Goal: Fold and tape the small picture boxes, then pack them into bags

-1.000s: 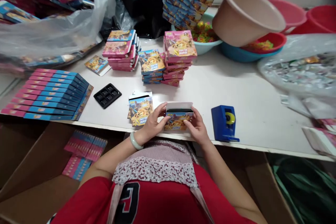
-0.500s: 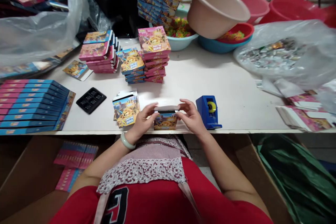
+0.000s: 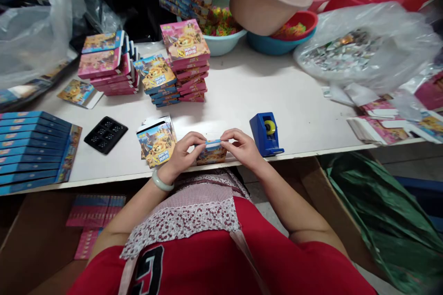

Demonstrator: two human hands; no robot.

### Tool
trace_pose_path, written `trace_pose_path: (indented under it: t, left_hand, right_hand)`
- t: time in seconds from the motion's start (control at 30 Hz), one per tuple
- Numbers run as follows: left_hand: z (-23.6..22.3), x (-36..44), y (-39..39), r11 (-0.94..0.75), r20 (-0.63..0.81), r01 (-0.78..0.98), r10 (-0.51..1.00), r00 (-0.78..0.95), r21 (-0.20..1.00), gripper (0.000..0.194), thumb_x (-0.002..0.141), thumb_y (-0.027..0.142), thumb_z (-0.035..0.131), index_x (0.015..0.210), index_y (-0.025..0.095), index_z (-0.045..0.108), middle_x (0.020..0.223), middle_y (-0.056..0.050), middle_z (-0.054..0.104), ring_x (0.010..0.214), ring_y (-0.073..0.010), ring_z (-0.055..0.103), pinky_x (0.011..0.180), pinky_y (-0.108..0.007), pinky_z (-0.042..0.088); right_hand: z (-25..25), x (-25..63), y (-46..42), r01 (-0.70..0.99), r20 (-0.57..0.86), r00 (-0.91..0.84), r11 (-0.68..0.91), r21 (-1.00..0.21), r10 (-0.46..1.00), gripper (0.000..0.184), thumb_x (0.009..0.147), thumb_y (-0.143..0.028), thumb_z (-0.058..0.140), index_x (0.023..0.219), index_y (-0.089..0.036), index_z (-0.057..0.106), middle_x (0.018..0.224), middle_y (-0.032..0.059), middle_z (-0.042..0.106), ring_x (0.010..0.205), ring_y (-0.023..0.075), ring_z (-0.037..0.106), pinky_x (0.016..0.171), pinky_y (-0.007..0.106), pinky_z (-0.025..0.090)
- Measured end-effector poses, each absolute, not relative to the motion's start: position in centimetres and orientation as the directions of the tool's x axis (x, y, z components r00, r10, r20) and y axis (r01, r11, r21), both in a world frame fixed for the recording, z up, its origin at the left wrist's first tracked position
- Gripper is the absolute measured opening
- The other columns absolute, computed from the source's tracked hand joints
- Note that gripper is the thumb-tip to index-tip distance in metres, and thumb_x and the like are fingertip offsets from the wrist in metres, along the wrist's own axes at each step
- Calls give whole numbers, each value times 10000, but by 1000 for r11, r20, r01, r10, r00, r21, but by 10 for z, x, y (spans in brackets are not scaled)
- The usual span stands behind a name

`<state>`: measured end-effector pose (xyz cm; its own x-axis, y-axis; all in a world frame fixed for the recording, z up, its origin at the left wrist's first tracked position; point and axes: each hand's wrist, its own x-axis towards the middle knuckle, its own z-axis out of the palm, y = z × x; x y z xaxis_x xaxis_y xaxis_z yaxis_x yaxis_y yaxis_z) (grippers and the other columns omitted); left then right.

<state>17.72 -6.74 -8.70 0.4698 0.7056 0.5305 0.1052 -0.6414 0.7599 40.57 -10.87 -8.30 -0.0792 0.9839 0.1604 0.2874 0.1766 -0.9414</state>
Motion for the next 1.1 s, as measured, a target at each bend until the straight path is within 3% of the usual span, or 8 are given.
trace_pose_path:
  t: [0.2, 0.3, 0.43, 0.57, 0.67, 0.77, 0.97, 1.1]
  left_hand:
    - [-96, 155, -71, -796, 570, 114, 518, 638, 595, 355, 962, 139, 618, 1290, 275, 615, 1178, -97, 700, 1017, -171, 704, 784, -292, 609]
    - [-99, 156, -74, -778, 572, 152, 564, 595, 610, 322, 974, 124, 587, 1253, 282, 624, 1169, -79, 696, 1009, -158, 699, 777, -288, 605]
    - [-95, 165, -76, -660, 500, 194, 700, 509, 726, 176, 965, 250, 650, 1139, 223, 645, 1043, -60, 703, 952, -168, 691, 800, -304, 602]
    - [-96, 177, -79, -594, 491, 288, 794, 358, 751, 162, 948, 246, 656, 1105, 215, 640, 1014, -42, 672, 926, -171, 661, 760, -295, 575]
    - [-100, 184, -79, -669, 591, 333, 743, 315, 664, 139, 921, 195, 673, 1058, 216, 661, 1024, -46, 657, 939, -187, 655, 775, -318, 570]
    - [-102, 187, -78, -704, 611, 378, 710, 350, 601, 168, 909, 178, 686, 1072, 214, 667, 1035, -52, 652, 937, -193, 659, 779, -327, 576]
    - [-104, 187, -78, -686, 557, 392, 727, 402, 613, 196, 929, 191, 673, 1121, 221, 650, 1065, -59, 647, 972, -189, 661, 781, -310, 583]
    - [-106, 187, -78, -672, 550, 406, 740, 387, 619, 180, 934, 216, 670, 1112, 230, 651, 1060, -57, 654, 964, -192, 665, 773, -313, 587]
  right_hand:
    - [-103, 417, -124, 339, 403, -232, 462, -820, 885, 128, 966, -288, 607, 1047, -270, 705, 1141, 70, 707, 1028, 191, 678, 826, 362, 608]
    - [-111, 407, -126, 401, 432, -190, 471, -786, 882, 162, 984, -242, 549, 1068, -278, 682, 1155, 78, 700, 1084, 207, 669, 925, 427, 589]
    - [-106, 406, -132, 395, 402, -107, 410, -822, 909, 241, 979, -252, 543, 1202, -274, 631, 1274, 101, 651, 1180, 214, 631, 874, 379, 604]
    - [-94, 454, -153, 572, 327, 87, 222, -790, 941, 288, 967, -297, 563, 1245, -261, 631, 1276, 104, 637, 1090, 217, 645, 856, 370, 591]
    - [-90, 501, -172, 764, 227, 311, -101, -638, 923, 217, 952, -269, 561, 1111, -212, 698, 1107, 116, 661, 953, 233, 651, 855, 397, 563]
    - [-93, 526, -181, 806, 128, 441, -329, -492, 888, 206, 925, -299, 617, 1040, -180, 738, 1065, 133, 635, 922, 255, 639, 832, 396, 539]
    - [-103, 532, -174, 640, 11, 512, -373, -672, 859, 164, 864, -352, 692, 920, -232, 788, 899, 38, 600, 706, 161, 554, 752, 327, 511]
    - [-113, 533, -172, 542, 10, 509, -312, -781, 861, 196, 807, -410, 729, 852, -227, 779, 882, 37, 604, 754, 164, 555, 759, 325, 520]
